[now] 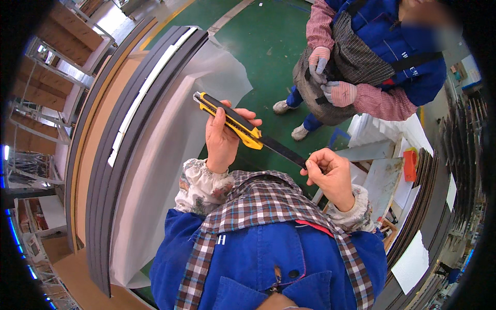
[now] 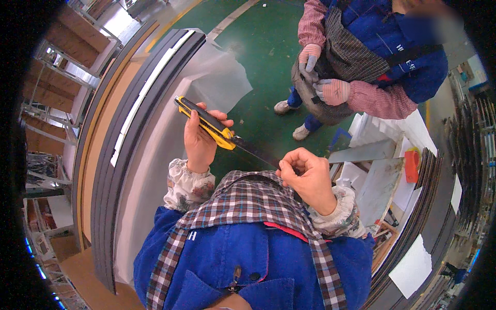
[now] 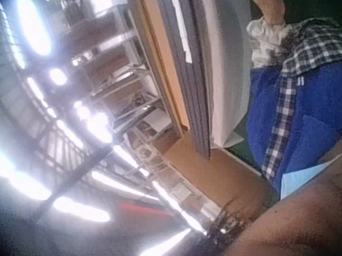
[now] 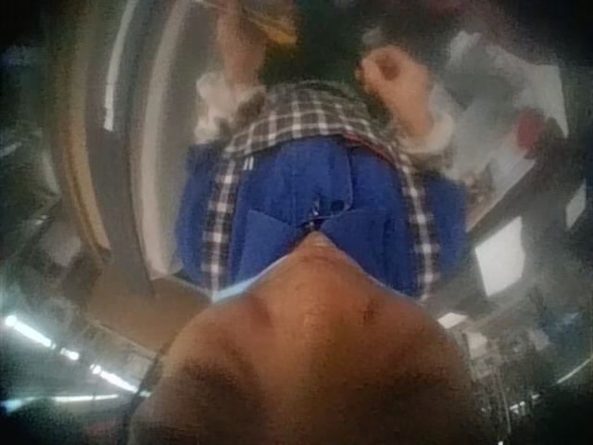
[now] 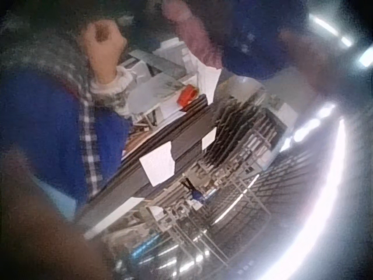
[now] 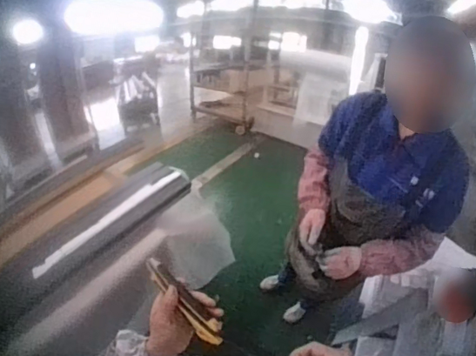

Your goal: The person cuts white foam sheets and dark gray strips on a workbench using a utility knife, then walks to a shelf to retrieve a blade, returns to the bench, and continues cutting. A coworker also cuts foam nearby.

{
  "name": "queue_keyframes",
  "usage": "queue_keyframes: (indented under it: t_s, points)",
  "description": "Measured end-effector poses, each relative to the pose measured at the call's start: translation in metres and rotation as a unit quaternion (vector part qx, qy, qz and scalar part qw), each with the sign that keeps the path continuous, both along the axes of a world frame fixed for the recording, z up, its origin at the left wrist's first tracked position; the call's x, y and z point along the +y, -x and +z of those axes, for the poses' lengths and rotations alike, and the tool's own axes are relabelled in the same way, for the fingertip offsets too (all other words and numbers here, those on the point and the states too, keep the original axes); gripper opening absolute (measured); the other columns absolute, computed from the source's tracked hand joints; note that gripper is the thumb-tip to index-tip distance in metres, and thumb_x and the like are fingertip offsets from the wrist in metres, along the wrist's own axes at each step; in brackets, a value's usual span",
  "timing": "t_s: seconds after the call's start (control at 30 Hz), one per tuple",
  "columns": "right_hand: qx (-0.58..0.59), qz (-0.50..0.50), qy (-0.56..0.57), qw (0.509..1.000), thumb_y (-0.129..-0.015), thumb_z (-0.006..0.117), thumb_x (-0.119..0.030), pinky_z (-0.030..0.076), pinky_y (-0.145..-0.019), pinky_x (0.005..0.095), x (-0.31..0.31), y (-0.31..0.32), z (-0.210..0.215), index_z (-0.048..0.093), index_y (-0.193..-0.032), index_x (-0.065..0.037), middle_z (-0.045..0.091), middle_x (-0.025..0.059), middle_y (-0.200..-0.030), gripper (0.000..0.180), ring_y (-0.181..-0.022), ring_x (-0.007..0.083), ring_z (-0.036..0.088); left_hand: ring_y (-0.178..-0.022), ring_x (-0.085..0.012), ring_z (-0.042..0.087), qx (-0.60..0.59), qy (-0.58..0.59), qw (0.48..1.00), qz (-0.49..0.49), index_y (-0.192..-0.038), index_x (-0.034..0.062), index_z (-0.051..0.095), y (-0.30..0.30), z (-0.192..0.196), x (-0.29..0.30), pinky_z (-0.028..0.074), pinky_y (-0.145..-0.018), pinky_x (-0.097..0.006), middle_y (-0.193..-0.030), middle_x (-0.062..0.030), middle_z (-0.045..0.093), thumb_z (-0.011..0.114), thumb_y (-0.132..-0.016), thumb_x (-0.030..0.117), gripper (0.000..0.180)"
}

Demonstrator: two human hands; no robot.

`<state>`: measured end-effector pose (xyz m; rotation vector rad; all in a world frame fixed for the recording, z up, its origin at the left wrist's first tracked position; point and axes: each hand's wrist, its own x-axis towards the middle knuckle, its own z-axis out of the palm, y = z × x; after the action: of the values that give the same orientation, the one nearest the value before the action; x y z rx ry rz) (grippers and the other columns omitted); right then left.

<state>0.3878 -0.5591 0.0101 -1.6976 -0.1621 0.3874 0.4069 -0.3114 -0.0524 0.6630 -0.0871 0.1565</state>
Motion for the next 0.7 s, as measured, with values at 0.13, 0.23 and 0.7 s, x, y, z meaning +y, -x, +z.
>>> queue_keyframes:
  t_s: [0.13,0.23,0.7]
  points:
    - [0.005,-0.001,0.0,1.0,-0.089,0.058,-0.002,0.048,-0.05,0.0184,0.002,0.0,0.0,0.058,-0.085,0.001,0.065,0.0065,-0.073,0.004,-0.056,0.0056,0.059,-0.094,-0.036,0.066,-0.014,-0.021,1.0,0.007,-0.117,0.0097,0.038,0.0,0.003,-0.002,0.055,-0.08,-0.042,-0.103,-0.0234,0.062,0.031,-0.103,0.029,0.025]
    - [0.029,-0.014,-0.008,0.999,-0.088,0.06,-0.002,0.049,-0.052,0.0194,0.004,0.0,-0.002,0.058,-0.085,0.002,0.064,0.0049,-0.072,0.006,-0.059,0.0066,0.061,-0.096,-0.0359,0.065,-0.012,-0.057,0.998,0.033,-0.118,0.0098,0.037,-0.001,0.005,-0.005,0.055,-0.082,-0.043,-0.104,-0.0232,0.062,0.031,-0.103,0.029,0.025]
    - [0.086,0.017,-0.056,0.995,-0.089,0.06,-0.004,0.05,-0.052,0.0197,0.005,-0.01,-0.016,0.058,-0.088,0.002,0.066,0.0069,-0.075,0.006,-0.058,0.0067,0.06,-0.093,-0.0324,0.066,0.053,-0.09,0.994,0.039,-0.115,0.009,0.041,-0.004,0.009,-0.01,0.056,-0.078,-0.041,-0.1,-0.0208,0.064,0.035,-0.102,0.03,0.025]
